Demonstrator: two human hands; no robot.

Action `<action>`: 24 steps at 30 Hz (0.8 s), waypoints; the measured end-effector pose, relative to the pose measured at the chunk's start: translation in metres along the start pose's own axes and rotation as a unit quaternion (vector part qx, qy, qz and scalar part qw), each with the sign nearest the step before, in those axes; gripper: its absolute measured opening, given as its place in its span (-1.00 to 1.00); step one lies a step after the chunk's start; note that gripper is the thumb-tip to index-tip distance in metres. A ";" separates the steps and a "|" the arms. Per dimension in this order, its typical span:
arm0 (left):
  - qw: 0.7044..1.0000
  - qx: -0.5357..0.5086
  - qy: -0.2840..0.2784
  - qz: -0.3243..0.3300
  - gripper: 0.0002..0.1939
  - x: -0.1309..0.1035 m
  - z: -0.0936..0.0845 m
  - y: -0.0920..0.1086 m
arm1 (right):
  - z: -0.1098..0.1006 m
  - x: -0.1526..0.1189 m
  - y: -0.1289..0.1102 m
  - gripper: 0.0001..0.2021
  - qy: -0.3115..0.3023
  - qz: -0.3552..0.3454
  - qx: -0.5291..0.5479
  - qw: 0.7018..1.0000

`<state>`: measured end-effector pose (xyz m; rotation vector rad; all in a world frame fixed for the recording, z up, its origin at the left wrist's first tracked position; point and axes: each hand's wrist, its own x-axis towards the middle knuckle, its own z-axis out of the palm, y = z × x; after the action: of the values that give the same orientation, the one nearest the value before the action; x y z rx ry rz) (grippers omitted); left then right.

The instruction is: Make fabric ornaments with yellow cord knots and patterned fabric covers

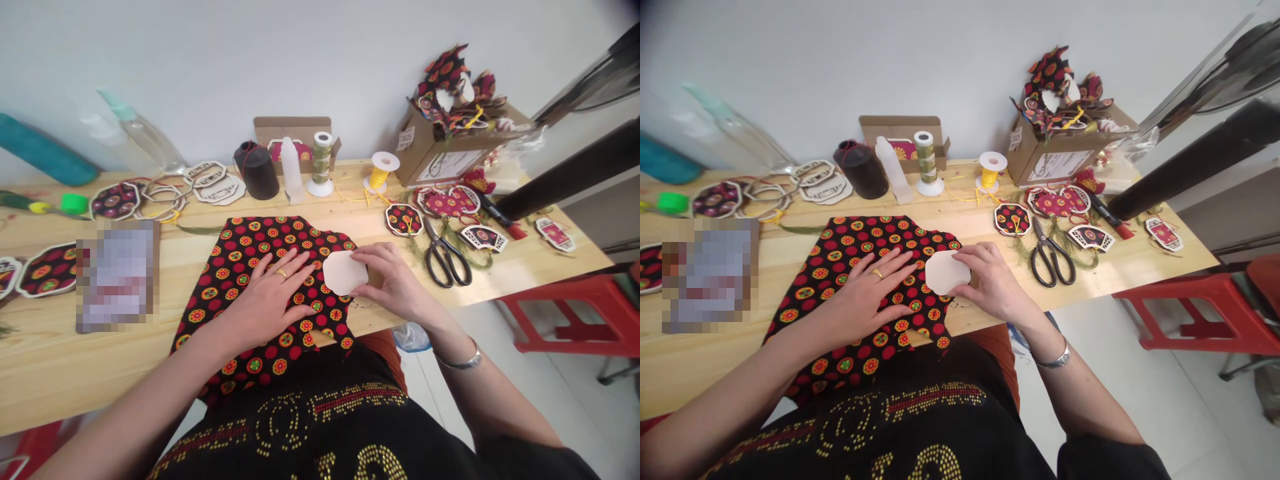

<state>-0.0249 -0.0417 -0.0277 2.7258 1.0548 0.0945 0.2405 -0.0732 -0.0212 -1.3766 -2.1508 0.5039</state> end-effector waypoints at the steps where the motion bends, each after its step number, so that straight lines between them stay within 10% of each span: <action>1: 1.000 -0.004 0.002 0.000 -0.35 0.000 0.000 -0.001 | -0.001 0.000 0.000 -0.47 -0.008 -0.007 -0.006 1.000; 24: 1.000 -0.011 -0.004 0.014 -0.35 0.000 -0.001 -0.006 | -0.007 0.010 -0.003 -0.41 -0.061 -0.021 -0.040 0.997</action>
<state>-0.0296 -0.0369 -0.0277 2.7194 1.0070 0.0987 0.2392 -0.0655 -0.0114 -1.3725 -2.3152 0.5029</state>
